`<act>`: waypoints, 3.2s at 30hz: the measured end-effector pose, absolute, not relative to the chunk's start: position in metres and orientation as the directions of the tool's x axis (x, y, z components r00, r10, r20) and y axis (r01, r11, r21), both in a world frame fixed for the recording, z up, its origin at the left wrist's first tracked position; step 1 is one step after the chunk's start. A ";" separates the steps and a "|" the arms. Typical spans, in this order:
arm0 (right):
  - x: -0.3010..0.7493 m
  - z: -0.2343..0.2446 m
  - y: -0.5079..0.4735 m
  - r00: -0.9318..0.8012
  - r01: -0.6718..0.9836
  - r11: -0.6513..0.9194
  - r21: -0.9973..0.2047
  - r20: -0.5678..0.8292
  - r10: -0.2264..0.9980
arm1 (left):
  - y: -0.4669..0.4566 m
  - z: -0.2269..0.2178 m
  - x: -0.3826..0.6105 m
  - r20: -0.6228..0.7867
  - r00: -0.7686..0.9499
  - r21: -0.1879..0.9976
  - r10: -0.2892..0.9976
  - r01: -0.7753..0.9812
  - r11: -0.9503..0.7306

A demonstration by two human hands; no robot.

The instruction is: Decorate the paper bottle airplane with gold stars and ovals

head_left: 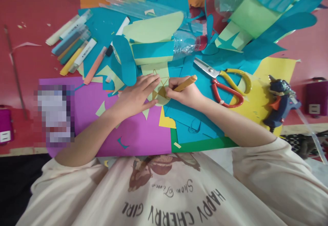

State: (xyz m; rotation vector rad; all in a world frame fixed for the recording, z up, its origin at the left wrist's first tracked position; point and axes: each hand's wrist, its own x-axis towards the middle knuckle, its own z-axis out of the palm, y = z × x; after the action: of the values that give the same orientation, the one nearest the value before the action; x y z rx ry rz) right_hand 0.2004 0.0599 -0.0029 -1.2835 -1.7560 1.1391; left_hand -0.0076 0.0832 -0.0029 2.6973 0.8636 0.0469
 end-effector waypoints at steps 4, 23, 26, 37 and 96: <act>0.202 -0.004 0.061 -0.307 0.319 0.113 -0.941 0.010 0.952 | 0.083 -0.002 -0.008 -0.068 0.820 0.307 0.569 0.559 -0.770; 0.201 -0.003 0.061 -0.246 0.318 0.092 -0.944 0.011 0.969 | 0.083 0.000 -0.007 -0.065 0.824 0.291 0.563 0.555 -0.779; 0.200 -0.004 0.061 -0.237 0.342 0.104 -0.934 0.022 0.971 | 0.083 0.001 -0.007 -0.060 0.823 0.297 0.564 0.554 -0.777; 0.202 -0.002 0.062 -0.244 0.301 0.042 -0.953 -0.034 0.969 | 0.083 0.002 -0.008 -0.072 0.817 0.326 0.572 0.561 -0.761; 0.202 0.000 0.061 -0.237 0.329 0.061 -0.942 -0.020 0.971 | 0.083 0.001 -0.009 -0.062 0.816 0.326 0.575 0.561 -0.761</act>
State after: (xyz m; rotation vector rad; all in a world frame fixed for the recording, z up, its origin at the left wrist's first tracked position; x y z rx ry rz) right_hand 0.2018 0.0607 0.0004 -1.3183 -1.6546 1.1878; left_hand -0.0085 0.0825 0.0008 2.6703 0.8616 0.0592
